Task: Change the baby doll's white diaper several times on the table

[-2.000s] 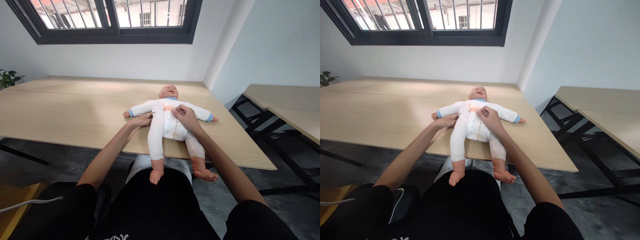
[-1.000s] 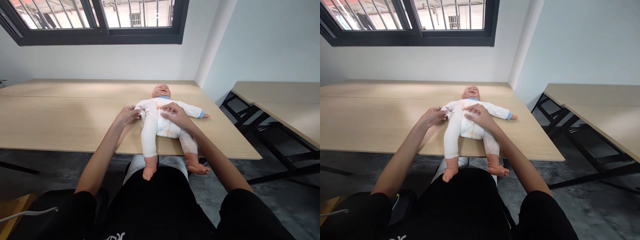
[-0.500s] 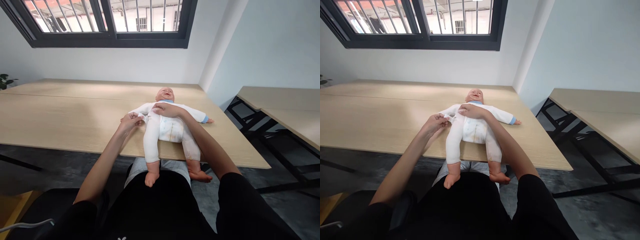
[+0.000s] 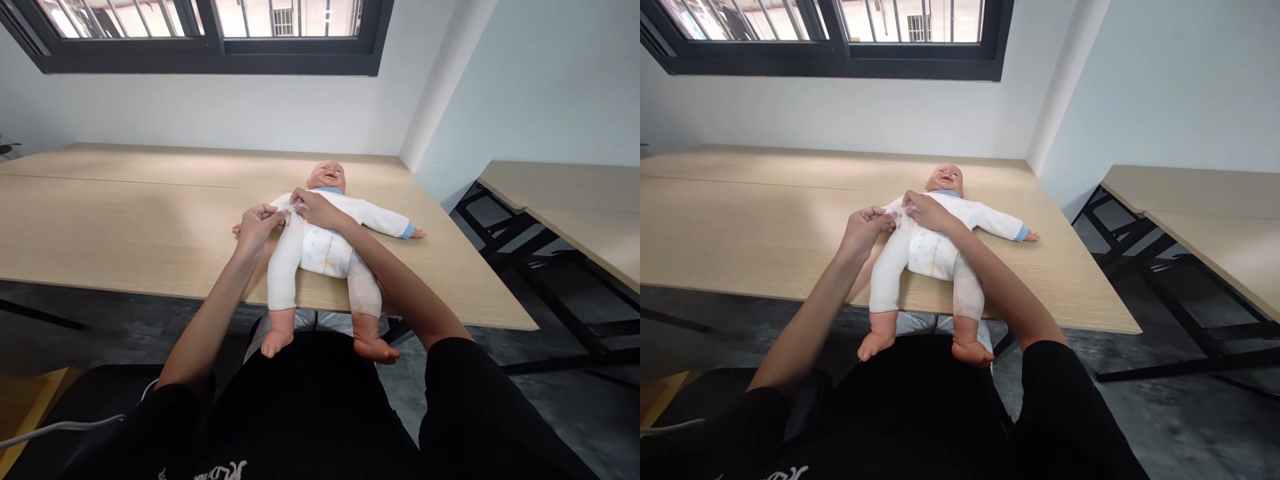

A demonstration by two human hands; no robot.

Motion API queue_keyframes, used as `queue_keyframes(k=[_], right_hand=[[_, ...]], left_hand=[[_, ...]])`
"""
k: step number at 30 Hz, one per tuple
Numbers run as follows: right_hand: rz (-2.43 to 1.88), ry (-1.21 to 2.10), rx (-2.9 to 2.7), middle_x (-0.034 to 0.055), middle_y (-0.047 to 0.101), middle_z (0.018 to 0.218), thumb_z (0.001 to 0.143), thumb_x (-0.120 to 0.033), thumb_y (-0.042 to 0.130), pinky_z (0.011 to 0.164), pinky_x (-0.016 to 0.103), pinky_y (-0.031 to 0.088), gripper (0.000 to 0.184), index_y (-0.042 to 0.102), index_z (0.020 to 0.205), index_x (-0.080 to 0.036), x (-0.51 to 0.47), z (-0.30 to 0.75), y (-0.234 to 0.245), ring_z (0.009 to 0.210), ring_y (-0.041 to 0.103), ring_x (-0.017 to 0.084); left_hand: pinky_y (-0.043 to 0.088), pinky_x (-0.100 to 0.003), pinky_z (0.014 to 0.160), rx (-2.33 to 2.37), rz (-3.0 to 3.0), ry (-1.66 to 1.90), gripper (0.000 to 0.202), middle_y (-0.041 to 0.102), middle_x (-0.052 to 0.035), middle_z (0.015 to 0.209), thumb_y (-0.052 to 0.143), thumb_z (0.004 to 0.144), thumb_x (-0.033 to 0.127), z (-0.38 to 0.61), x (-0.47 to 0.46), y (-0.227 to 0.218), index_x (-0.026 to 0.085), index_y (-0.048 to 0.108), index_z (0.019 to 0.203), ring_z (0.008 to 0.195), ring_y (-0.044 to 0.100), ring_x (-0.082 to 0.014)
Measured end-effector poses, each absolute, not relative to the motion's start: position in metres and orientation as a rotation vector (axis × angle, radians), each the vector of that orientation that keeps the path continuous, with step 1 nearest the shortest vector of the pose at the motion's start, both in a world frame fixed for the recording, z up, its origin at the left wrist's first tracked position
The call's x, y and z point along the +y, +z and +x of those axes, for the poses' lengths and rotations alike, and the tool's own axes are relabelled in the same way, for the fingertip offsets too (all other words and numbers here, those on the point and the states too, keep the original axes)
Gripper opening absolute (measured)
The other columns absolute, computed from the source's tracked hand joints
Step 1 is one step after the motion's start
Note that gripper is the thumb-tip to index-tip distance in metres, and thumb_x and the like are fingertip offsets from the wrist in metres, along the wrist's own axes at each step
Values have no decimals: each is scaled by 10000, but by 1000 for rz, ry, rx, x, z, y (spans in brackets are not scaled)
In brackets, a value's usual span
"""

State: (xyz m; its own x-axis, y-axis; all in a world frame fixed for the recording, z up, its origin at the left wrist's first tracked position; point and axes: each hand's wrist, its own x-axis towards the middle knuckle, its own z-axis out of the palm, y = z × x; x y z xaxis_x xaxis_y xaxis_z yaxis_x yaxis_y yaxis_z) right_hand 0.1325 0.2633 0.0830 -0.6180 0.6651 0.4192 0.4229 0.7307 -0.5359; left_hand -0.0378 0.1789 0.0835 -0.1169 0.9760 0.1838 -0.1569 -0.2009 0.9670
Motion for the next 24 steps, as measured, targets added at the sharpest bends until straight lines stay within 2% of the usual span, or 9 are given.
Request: queue_keyframes(k=[3, 6, 9, 13, 17, 21, 23, 24], right_hand=[[-831, 507, -2321, 59, 639, 964, 855, -130, 497, 825, 307, 408, 118, 516, 959, -180, 266, 131, 82, 915, 564, 205], [-827, 522, -2297, 51, 645, 947, 743, -85, 500, 805, 305, 411, 222, 532, 943, -177, 267, 131, 81, 892, 567, 204], [-794, 618, -2210, 46, 651, 944, 709, -120, 523, 808, 307, 432, 211, 554, 909, -178, 270, 135, 79, 899, 581, 205], [-799, 775, -2040, 31, 658, 898, 766, -190, 581, 817, 316, 476, 122, 584, 888, -188, 273, 137, 79, 881, 601, 196], [-853, 825, -1948, 19, 642, 811, 854, -216, 598, 785, 312, 488, 32, 581, 833, -198, 272, 133, 80, 822, 604, 183], [-862, 831, -1906, 9, 632, 815, 903, -195, 598, 760, 293, 463, 55, 585, 850, -185, 267, 130, 79, 791, 594, 165], [-861, 833, -1881, 4, 619, 824, 917, -164, 587, 747, 280, 448, 58, 585, 861, -178, 266, 129, 78, 778, 582, 153], [-861, 835, -1869, 2, 612, 827, 925, -158, 587, 741, 274, 443, 62, 587, 865, -176, 266, 129, 78, 770, 573, 147]], left_hand=[[408, -226, 599, 1107, 1196, 1478, 214, 617, 2, 599, 813, 636, 192, -32, 184, 85, 150, 603, 651, 572, 540, -103], [421, -235, 632, 1152, 1343, 1455, 150, 649, -12, 658, 783, 664, 158, -18, 185, 86, 142, 634, 671, 623, 572, -121], [445, -250, 678, 1213, 1597, 1383, 94, 667, -22, 693, 748, 702, 146, -9, 185, 85, 139, 660, 671, 675, 597, -144], [472, -285, 748, 1287, 1932, 1240, 67, 731, -39, 824, 696, 787, 170, -9, 184, 84, 153, 690, 722, 782, 643, -182], [499, -325, 806, 1352, 2116, 1147, 90, 735, -49, 883, 651, 859, 179, -10, 186, 83, 160, 688, 779, 825, 653, -197], [496, -407, 936, 1461, 2410, 998, 280, 714, -115, 1006, 544, 973, 264, -4, 176, 86, 154, 675, 752, 985, 641, -263], [474, -451, 1001, 1512, 2553, 862, 353, 702, -156, 1115, 473, 1021, 332, 2, 164, 89, 131, 710, 852, 1108, 619, -311], [460, -468, 1032, 1527, 2606, 787, 375, 688, -177, 1188, 453, 1034, 363, 6, 158, 90, 111, 721, 966, 1179, 598, -330]])
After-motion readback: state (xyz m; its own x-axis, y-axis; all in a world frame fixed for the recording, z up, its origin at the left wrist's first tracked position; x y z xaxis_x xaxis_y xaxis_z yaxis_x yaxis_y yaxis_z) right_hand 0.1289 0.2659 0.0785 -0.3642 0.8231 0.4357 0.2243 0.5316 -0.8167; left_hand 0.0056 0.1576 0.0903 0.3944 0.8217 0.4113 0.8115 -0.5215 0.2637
